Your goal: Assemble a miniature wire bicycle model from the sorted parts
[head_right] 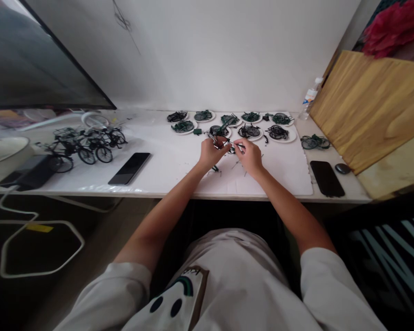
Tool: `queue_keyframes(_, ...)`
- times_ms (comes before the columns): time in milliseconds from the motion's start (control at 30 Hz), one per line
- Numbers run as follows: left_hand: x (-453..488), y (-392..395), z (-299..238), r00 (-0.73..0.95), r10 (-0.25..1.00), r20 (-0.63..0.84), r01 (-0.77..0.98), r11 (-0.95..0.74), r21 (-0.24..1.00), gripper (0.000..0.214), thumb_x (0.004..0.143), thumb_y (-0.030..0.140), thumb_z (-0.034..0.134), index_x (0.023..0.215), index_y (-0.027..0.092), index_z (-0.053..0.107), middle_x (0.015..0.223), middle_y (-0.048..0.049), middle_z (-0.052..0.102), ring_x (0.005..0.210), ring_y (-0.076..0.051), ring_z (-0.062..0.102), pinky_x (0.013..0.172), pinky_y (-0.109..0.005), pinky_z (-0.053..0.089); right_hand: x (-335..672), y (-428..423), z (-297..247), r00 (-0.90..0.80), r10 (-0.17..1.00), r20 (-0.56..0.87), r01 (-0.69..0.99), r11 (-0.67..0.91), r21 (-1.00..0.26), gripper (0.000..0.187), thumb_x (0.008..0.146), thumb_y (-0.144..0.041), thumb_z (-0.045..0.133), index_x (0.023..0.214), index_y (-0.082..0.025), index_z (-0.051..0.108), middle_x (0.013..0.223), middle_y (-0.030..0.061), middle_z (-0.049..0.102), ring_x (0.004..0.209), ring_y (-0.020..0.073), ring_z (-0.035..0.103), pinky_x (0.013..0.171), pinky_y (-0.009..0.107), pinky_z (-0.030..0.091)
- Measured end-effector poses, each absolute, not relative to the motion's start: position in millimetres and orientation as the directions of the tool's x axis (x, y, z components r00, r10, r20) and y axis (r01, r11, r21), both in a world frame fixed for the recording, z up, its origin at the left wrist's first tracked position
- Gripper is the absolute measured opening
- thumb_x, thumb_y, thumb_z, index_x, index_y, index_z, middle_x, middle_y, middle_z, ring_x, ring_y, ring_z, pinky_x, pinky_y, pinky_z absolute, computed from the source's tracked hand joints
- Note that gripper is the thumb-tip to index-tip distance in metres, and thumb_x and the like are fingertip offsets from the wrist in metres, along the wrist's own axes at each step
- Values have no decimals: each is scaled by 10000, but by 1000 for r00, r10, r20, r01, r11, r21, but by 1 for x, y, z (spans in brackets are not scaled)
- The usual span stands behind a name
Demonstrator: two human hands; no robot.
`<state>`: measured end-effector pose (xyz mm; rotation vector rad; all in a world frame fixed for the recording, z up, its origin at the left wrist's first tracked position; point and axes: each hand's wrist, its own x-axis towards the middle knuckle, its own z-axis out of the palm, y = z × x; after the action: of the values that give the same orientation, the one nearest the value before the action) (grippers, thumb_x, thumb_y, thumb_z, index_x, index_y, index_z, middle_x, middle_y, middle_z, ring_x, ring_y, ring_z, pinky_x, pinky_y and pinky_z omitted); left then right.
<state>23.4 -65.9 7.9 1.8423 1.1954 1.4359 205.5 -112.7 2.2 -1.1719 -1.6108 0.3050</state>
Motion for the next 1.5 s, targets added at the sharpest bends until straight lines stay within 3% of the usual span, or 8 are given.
queue_keyframes(200, 22, -63, 5, 74, 859, 506, 364, -496, 788, 288, 766, 468, 851, 837, 214, 734, 661, -12, 635, 628, -172, 530, 682, -334, 432, 208, -114, 2, 17, 796, 605, 609, 472, -638, 306, 1032, -511, 654, 1094, -246, 793, 1119, 101, 838, 954, 276, 797, 895, 432, 653)
queue_keyframes(533, 25, -67, 6, 146, 824, 547, 406, -554, 727, 215, 824, 409, 826, 829, 207, 753, 611, 11, 600, 574, -152, 498, 633, -323, 405, 211, -111, 2, 21, 775, 632, 804, 362, -472, 506, 1096, -683, 449, 936, -251, 659, 767, 68, 725, 726, 243, 680, 687, 329, 459)
queue_keyframes(767, 24, -64, 5, 137, 833, 536, 402, -541, 738, 189, 830, 352, 827, 934, 197, 797, 678, -17, 691, 624, -185, 608, 693, -332, 472, 209, -112, -1, 3, 826, 564, 742, 376, -555, 300, 1061, -531, 545, 1184, -264, 605, 924, 71, 758, 816, 270, 711, 750, 366, 507)
queue_keyframes(967, 22, -61, 4, 96, 852, 515, 403, -506, 762, 218, 801, 380, 851, 785, 195, 737, 770, -63, 744, 685, -200, 647, 725, -341, 506, 212, -107, -5, -7, 837, 547, 728, 380, -571, 286, 1070, -534, 514, 1130, -266, 593, 912, 81, 749, 814, 279, 704, 722, 366, 492)
queue_keyframes(1133, 21, -63, 7, 127, 844, 521, 393, -526, 755, 191, 844, 353, 828, 925, 184, 792, 713, -26, 716, 653, -185, 639, 740, -335, 518, 214, -106, -2, -14, 841, 542, 758, 362, -542, 346, 1104, -575, 431, 984, -271, 544, 778, 50, 668, 720, 255, 648, 675, 343, 394)
queue_keyframes(1267, 22, -68, 12, 147, 850, 507, 443, -514, 734, 164, 881, 331, 799, 929, 175, 791, 742, -34, 740, 673, -188, 669, 734, -328, 539, 214, -108, 2, -10, 844, 536, 758, 356, -546, 389, 1115, -595, 399, 932, -273, 517, 742, 37, 632, 712, 246, 630, 670, 335, 358)
queue_keyframes(1500, 22, -71, 14, 147, 843, 517, 475, -519, 711, 132, 903, 312, 772, 876, 183, 761, 822, -48, 784, 697, -178, 693, 750, -318, 554, 211, -109, 0, 42, 861, 507, 655, 359, -665, 347, 1079, -611, 505, 1146, -271, 530, 936, 58, 734, 817, 250, 701, 722, 349, 454)
